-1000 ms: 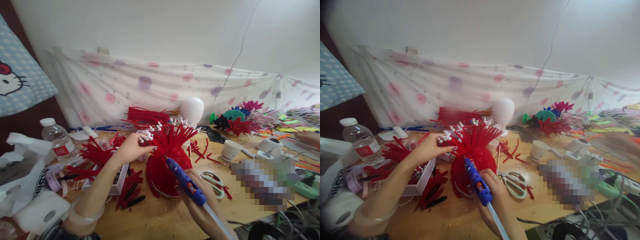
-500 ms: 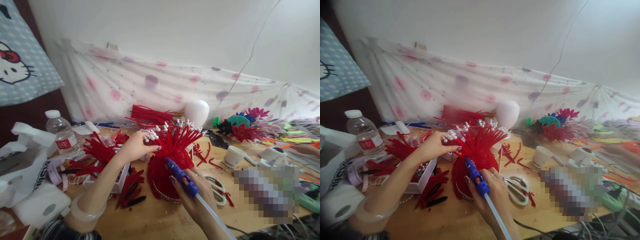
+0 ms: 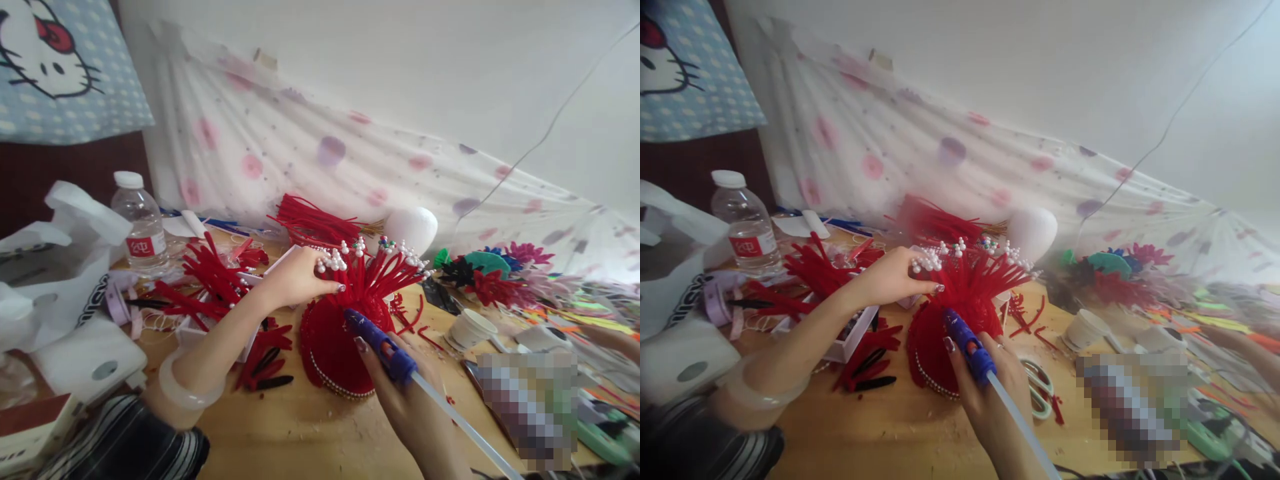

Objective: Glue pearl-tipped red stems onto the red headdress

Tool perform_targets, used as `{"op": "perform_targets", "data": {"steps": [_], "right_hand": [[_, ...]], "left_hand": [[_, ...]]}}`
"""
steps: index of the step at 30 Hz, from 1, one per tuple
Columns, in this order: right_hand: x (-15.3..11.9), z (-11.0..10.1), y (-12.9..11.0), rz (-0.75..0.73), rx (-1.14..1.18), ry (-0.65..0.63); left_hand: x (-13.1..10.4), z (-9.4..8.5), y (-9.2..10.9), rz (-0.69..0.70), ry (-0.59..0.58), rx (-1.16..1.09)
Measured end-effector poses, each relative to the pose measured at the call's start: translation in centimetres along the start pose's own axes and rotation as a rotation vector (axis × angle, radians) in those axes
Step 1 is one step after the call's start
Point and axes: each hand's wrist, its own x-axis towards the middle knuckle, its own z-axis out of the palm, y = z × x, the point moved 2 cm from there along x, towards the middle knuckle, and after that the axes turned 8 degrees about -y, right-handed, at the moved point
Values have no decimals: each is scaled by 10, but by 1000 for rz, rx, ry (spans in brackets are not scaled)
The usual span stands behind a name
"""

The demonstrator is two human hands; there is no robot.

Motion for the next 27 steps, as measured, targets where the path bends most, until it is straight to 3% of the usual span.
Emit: {"op": "perform_targets", "data": {"steps": [16, 27], "right_hand": [[2, -3, -4, 97, -14, -43], [4, -2, -3, 56, 54, -72]], "left_hand": [[0, 0, 1, -40, -32, 33], [-1, -1, 5, -70, -51, 23]]}}
